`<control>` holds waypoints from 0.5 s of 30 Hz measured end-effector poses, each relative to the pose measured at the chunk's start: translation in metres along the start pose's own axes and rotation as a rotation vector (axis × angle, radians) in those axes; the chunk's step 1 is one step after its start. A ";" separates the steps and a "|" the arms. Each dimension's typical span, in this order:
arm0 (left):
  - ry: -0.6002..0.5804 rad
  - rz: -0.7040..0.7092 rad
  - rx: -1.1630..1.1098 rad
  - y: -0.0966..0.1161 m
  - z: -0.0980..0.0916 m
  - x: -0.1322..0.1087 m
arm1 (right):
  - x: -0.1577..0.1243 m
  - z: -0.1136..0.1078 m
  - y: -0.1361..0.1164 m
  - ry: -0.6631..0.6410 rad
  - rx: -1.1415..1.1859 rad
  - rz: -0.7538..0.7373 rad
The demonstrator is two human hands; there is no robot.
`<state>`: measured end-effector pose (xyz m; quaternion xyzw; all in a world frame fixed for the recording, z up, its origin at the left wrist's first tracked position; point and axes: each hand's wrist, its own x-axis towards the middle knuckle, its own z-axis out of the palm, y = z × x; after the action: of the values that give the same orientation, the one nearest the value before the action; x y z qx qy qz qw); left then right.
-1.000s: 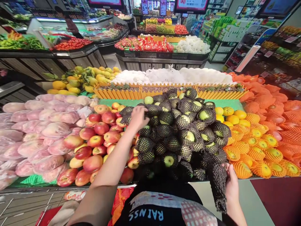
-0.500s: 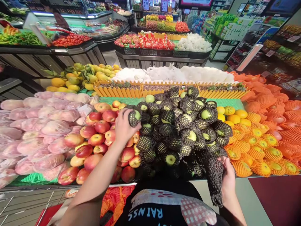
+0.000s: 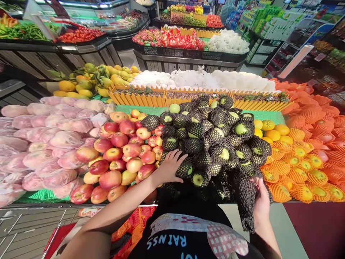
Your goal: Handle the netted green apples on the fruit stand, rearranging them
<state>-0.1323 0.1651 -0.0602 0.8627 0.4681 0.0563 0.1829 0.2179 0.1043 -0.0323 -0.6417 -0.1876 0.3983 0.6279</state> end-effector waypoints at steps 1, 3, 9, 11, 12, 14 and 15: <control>-0.043 0.009 -0.036 -0.003 -0.007 0.000 | 0.001 -0.002 0.000 0.016 -0.011 -0.001; -0.113 0.058 -0.136 -0.010 -0.022 0.003 | 0.003 -0.006 0.002 0.042 -0.023 -0.003; 0.304 0.023 -0.466 -0.056 -0.073 0.062 | 0.010 -0.008 0.016 0.056 -0.073 0.085; 0.466 -0.152 -0.426 -0.083 -0.091 0.100 | 0.014 -0.011 0.028 -0.019 -0.109 0.074; 0.476 -0.265 -0.360 -0.097 -0.099 0.121 | 0.016 -0.014 0.035 -0.053 -0.133 0.032; 0.449 -0.417 -0.275 -0.124 -0.112 0.162 | 0.020 -0.020 0.048 -0.115 -0.186 -0.130; 0.418 -0.483 -0.239 -0.135 -0.116 0.181 | 0.020 -0.022 0.053 -0.154 -0.213 -0.232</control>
<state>-0.1692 0.4120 -0.0152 0.6691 0.6764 0.2417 0.1909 0.2329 0.0970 -0.0908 -0.6460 -0.3493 0.3491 0.5820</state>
